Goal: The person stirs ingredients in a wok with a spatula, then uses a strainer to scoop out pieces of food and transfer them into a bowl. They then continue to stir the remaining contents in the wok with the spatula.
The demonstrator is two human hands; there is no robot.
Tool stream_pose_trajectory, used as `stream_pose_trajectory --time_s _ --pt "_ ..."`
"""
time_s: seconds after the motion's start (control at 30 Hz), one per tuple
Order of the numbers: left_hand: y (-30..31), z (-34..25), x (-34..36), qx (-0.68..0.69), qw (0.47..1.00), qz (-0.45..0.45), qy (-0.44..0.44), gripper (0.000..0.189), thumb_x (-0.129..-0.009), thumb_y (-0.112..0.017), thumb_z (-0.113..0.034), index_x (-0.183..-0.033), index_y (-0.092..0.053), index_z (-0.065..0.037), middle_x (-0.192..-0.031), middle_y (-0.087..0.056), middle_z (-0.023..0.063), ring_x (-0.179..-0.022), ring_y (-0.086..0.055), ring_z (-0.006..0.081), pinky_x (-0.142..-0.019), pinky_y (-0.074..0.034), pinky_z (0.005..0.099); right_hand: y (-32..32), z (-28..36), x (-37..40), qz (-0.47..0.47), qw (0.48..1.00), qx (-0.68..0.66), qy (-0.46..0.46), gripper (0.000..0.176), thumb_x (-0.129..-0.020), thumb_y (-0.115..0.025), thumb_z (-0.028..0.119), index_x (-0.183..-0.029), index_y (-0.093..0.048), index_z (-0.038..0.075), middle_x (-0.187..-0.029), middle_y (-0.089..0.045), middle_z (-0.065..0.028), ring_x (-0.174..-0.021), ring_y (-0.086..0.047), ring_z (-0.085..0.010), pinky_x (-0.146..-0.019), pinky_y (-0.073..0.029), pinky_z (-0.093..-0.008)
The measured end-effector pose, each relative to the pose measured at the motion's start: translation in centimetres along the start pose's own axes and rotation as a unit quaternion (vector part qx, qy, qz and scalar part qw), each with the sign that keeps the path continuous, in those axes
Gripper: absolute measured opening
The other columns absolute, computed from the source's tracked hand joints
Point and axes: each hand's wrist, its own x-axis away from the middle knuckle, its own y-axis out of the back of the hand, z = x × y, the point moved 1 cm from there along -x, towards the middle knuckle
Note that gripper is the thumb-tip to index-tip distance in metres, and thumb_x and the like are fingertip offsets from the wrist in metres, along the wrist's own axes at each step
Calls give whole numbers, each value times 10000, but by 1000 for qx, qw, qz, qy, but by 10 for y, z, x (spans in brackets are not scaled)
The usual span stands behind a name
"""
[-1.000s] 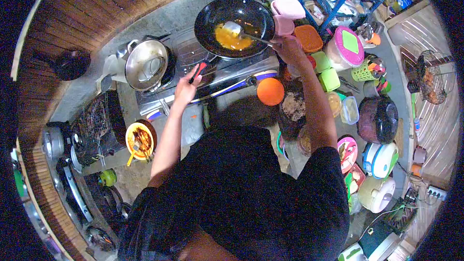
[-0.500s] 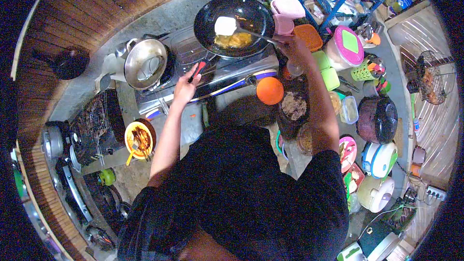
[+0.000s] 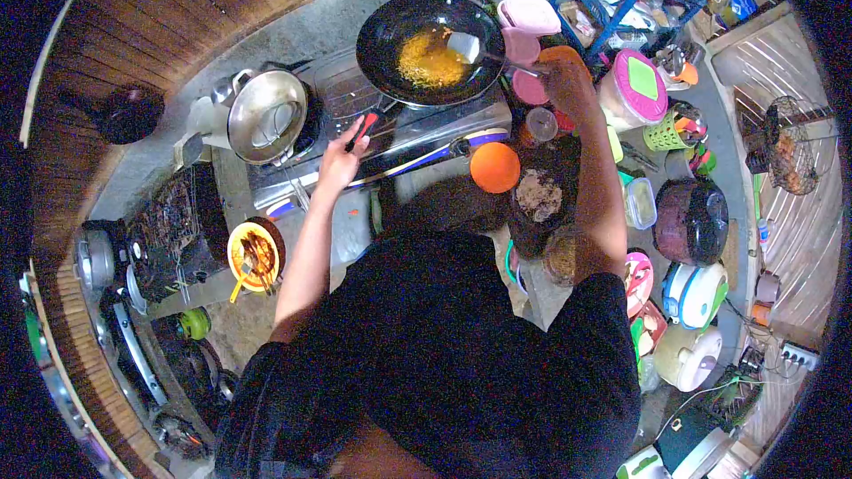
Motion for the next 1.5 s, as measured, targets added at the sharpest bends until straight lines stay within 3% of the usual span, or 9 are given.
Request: stream_pose_trajectory --time_s 0.13,0.2,0.33,0.53,0.6,0.7,1.1,1.33,1.5 --pt "0 0 0 8 1000 2 0 462 -901 -583 -401 -1352 -487 -373 -1122 -662 143 -1033 -630 335 -871 -480 389 -11 -10 -2 45 998 -9 -43 123 -816 -635 155 -869 -711 74 -899 -679 -146 -878 -647 -344 -779 -514 -415" --pt "0 -2 1 -6 1000 -9 -8 459 -900 -584 -394 -1350 -494 -364 -1122 -662 144 -1028 -636 328 -865 -480 389 -3 6 0 223 957 -148 -116 201 -835 -668 229 -968 -725 90 -907 -704 -116 -861 -669 -287 -775 -517 -392" --pt "3 -6 2 14 1000 6 9 456 -901 -584 -384 -1347 -502 -347 -1139 -655 148 -1034 -638 321 -870 -480 385 -27 16 2 208 964 -128 -101 232 -861 -666 234 -1041 -720 99 -900 -716 -88 -806 -674 -242 -753 -519 -372" --pt "0 -3 1 16 999 -22 -41 466 -901 -592 -358 -1356 -502 -310 -1139 -654 157 -1033 -642 316 -885 -473 379 -51 35 14 152 927 -295 -176 212 -880 -648 185 -1062 -711 97 -843 -694 -127 -750 -651 -264 -704 -501 -358" --pt "3 -6 2 7 1000 -7 -20 466 -902 -591 -357 -1357 -500 -311 -1141 -653 160 -1037 -641 314 -889 -473 375 -55 41 20 -6 974 -197 -111 232 -871 -648 175 -1087 -698 105 -798 -667 -181 -763 -656 -315 -690 -495 -389" --pt "6 -12 3 -2 1000 11 -1 464 -905 -588 -359 -1359 -498 -314 -1138 -655 161 -1039 -642 308 -890 -474 365 -59 53 28 -91 962 -198 -164 235 -884 -598 181 -1088 -687 105 -801 -647 -221 -787 -663 -365 -679 -505 -446" --pt "6 -16 6 23 999 4 -22 472 -917 -599 -323 -1374 -490 -286 -1124 -677 134 -1047 -645 238 -899 -450 320 -80 44 36 -102 968 84 -213 242 -902 -470 183 -1063 -628 96 -815 -657 -216 -748 -673 -386 -617 -549 -510" --pt "6 -16 5 32 999 5 -21 467 -916 -599 -335 -1368 -497 -275 -1173 -652 147 -1073 -633 235 -911 -447 316 -82 42 37 22 965 14 -261 256 -913 -520 192 -1099 -654 79 -873 -661 -243 -821 -647 -403 -716 -511 -506" --pt "4 -11 4 31 999 8 -14 461 -916 -590 -348 -1364 -498 -290 -1197 -634 160 -1092 -627 256 -915 -452 327 -58 62 41 41 976 -113 -181 231 -887 -573 185 -1033 -691 49 -888 -692 -196 -838 -671 -380 -738 -532 -483"
